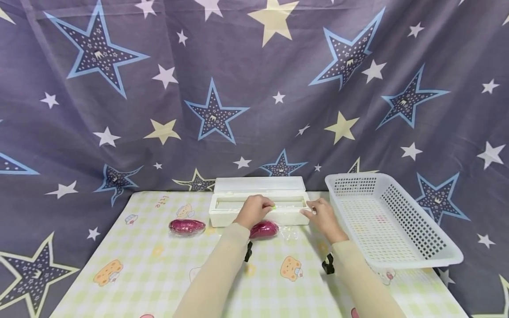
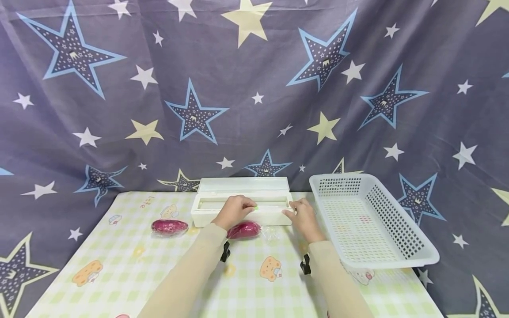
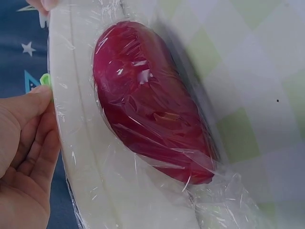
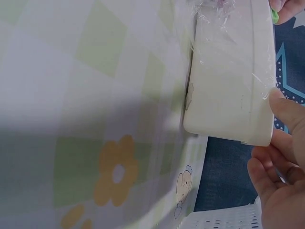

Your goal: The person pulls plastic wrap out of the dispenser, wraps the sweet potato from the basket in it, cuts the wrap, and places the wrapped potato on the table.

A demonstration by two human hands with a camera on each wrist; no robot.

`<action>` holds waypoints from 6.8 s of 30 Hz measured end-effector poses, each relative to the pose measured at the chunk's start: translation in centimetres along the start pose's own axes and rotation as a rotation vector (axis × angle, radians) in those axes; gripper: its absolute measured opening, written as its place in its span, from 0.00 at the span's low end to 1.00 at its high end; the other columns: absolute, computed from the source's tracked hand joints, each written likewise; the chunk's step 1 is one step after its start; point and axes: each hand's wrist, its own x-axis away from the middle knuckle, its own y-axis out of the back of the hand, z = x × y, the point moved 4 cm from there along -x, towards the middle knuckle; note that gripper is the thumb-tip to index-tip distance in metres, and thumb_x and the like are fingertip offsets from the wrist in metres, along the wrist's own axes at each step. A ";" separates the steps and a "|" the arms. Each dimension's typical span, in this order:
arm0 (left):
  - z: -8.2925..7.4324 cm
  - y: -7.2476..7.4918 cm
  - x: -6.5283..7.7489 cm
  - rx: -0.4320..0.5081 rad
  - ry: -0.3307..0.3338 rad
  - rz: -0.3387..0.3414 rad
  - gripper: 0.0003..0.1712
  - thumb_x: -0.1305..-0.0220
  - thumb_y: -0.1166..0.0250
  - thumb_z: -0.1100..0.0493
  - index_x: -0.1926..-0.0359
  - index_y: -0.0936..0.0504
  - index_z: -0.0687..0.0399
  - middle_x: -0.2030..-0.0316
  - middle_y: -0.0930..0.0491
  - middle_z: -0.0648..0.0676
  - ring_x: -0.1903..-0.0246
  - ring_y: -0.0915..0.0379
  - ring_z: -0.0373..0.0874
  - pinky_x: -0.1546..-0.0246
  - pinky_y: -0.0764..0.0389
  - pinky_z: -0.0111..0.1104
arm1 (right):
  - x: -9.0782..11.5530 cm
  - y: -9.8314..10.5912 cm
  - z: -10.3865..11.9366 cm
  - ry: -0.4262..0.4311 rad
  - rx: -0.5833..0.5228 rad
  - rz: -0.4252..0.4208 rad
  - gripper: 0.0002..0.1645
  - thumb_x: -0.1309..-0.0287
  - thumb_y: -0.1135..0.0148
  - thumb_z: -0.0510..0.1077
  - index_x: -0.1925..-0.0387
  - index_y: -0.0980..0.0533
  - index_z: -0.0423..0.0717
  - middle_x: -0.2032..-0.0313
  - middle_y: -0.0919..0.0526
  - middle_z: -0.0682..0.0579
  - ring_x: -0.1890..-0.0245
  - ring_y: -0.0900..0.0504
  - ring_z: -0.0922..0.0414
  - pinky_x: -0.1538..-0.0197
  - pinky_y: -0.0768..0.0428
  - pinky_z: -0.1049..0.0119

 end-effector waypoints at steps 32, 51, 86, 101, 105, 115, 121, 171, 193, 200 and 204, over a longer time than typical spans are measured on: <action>-5.3 -3.5 -2.8 0.012 -0.049 -0.003 0.06 0.38 0.29 0.64 0.60 0.09 0.55 0.64 0.12 0.50 0.61 0.17 0.43 0.57 0.19 0.29 | 0.0 0.2 0.2 0.033 0.022 -0.025 0.26 0.46 0.25 0.44 0.50 0.19 0.30 0.60 0.21 0.41 0.64 0.21 0.47 0.58 0.19 0.53; -6.0 -4.9 -3.2 -0.031 -0.087 -0.064 0.06 0.38 0.29 0.65 0.63 0.08 0.51 0.66 0.12 0.47 0.62 0.17 0.39 0.56 0.20 0.28 | 0.0 -0.2 -0.2 0.042 0.011 -0.040 0.25 0.46 0.24 0.43 0.51 0.19 0.29 0.61 0.21 0.40 0.65 0.21 0.47 0.59 0.19 0.54; -6.4 -5.2 -3.2 -0.031 -0.083 -0.051 0.10 0.37 0.30 0.66 0.58 0.09 0.49 0.61 0.12 0.45 0.56 0.16 0.40 0.50 0.21 0.26 | 0.1 0.1 0.1 0.050 0.008 -0.037 0.26 0.46 0.24 0.42 0.51 0.19 0.28 0.62 0.22 0.40 0.64 0.19 0.43 0.56 0.18 0.51; -6.3 -5.3 -3.0 -0.088 -0.106 0.084 0.27 0.41 0.37 0.77 0.47 0.13 0.47 0.51 0.14 0.47 0.48 0.21 0.45 0.40 0.27 0.31 | -0.2 -0.6 0.8 0.043 -0.009 -0.025 0.26 0.46 0.24 0.43 0.50 0.19 0.30 0.60 0.21 0.39 0.63 0.21 0.45 0.57 0.19 0.51; -6.4 -5.3 -2.8 -0.091 -0.169 0.121 0.33 0.48 0.39 0.82 0.43 0.16 0.52 0.47 0.17 0.51 0.44 0.24 0.46 0.36 0.32 0.32 | -0.3 -0.8 0.6 0.006 -0.029 -0.010 0.27 0.45 0.26 0.44 0.48 0.20 0.30 0.57 0.22 0.37 0.62 0.21 0.45 0.56 0.19 0.51; -6.1 -4.7 -2.0 -0.016 -0.224 0.104 0.32 0.40 0.42 0.78 0.35 0.22 0.53 0.45 0.20 0.53 0.47 0.24 0.45 0.41 0.27 0.30 | 0.3 -0.5 0.4 -0.022 -0.086 0.016 0.31 0.42 0.28 0.45 0.42 0.24 0.31 0.50 0.25 0.33 0.55 0.24 0.41 0.50 0.22 0.46; -5.2 -2.7 -1.0 0.062 -0.247 0.043 0.25 0.34 0.39 0.69 0.36 0.23 0.57 0.45 0.20 0.55 0.49 0.23 0.48 0.43 0.24 0.35 | 1.0 0.3 1.1 0.024 -0.075 -0.051 0.30 0.44 0.27 0.44 0.42 0.24 0.33 0.46 0.27 0.33 0.45 0.29 0.37 0.40 0.30 0.41; 3.6 -0.8 8.7 0.215 0.063 0.091 0.25 0.46 0.24 0.64 0.46 0.18 0.53 0.49 0.18 0.52 0.50 0.22 0.48 0.42 0.24 0.44 | 4.3 -7.9 6.8 0.103 -0.185 0.317 0.30 0.43 0.26 0.41 0.39 0.25 0.44 0.40 0.24 0.47 0.43 0.24 0.50 0.39 0.24 0.54; 3.1 -1.3 10.2 0.210 0.023 0.175 0.23 0.43 0.25 0.57 0.46 0.20 0.46 0.55 0.15 0.51 0.53 0.20 0.44 0.46 0.22 0.42 | 6.4 -6.9 6.7 0.069 -0.191 0.370 0.28 0.41 0.27 0.44 0.40 0.24 0.43 0.49 0.22 0.48 0.51 0.22 0.53 0.48 0.20 0.55; 3.0 -1.1 10.8 0.224 0.007 0.188 0.22 0.41 0.26 0.55 0.46 0.20 0.48 0.55 0.15 0.48 0.55 0.19 0.41 0.48 0.21 0.40 | 6.9 -6.8 6.7 0.088 -0.177 0.375 0.28 0.41 0.27 0.46 0.41 0.24 0.42 0.46 0.22 0.45 0.51 0.20 0.51 0.48 0.19 0.55; 3.2 -1.0 11.2 0.231 0.016 0.214 0.22 0.39 0.27 0.54 0.44 0.20 0.47 0.56 0.15 0.48 0.57 0.19 0.40 0.51 0.19 0.38 | 7.1 -6.6 6.9 0.090 -0.200 0.414 0.28 0.39 0.29 0.46 0.40 0.25 0.39 0.47 0.22 0.43 0.54 0.18 0.52 0.50 0.17 0.59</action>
